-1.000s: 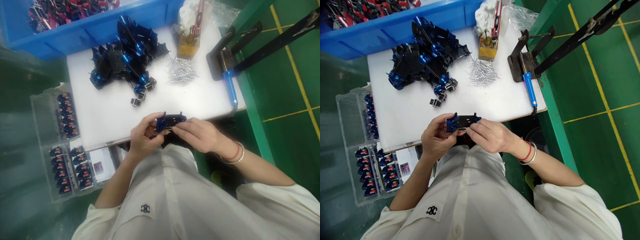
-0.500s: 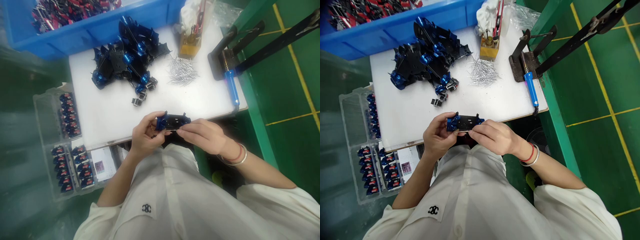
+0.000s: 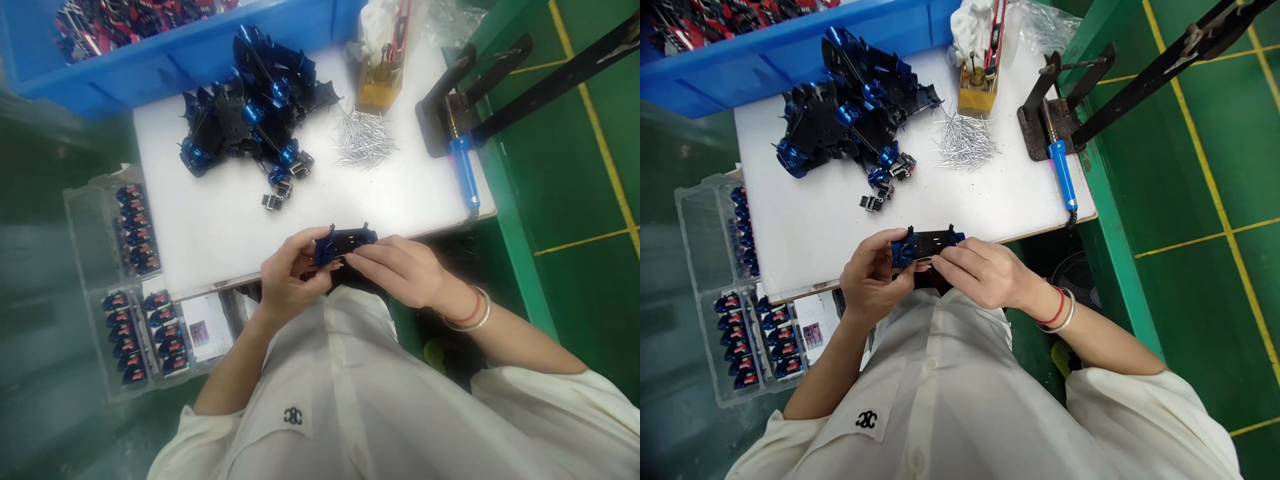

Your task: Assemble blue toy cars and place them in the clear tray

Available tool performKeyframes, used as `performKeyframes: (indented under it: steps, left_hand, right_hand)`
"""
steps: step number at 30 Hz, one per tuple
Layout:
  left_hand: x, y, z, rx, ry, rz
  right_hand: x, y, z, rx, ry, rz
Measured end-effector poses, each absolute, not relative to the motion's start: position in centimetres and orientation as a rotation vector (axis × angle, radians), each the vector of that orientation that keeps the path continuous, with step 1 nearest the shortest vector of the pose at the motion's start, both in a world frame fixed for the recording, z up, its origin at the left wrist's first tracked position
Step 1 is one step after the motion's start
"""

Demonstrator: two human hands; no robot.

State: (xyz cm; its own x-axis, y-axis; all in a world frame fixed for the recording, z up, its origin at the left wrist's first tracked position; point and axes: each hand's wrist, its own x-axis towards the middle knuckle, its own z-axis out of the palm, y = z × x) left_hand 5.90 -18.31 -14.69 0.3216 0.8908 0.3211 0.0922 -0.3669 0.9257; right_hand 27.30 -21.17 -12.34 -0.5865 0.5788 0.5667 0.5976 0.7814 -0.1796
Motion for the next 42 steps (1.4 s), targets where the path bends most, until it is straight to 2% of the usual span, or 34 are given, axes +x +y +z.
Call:
performKeyframes:
  steps: [42]
  left_hand:
    - [6.71, -18.09, -15.15, 1.536, 0.882, 1.104]
  right_hand:
    - [26.84, -21.09, -12.95, -0.896, -2.384, -0.157]
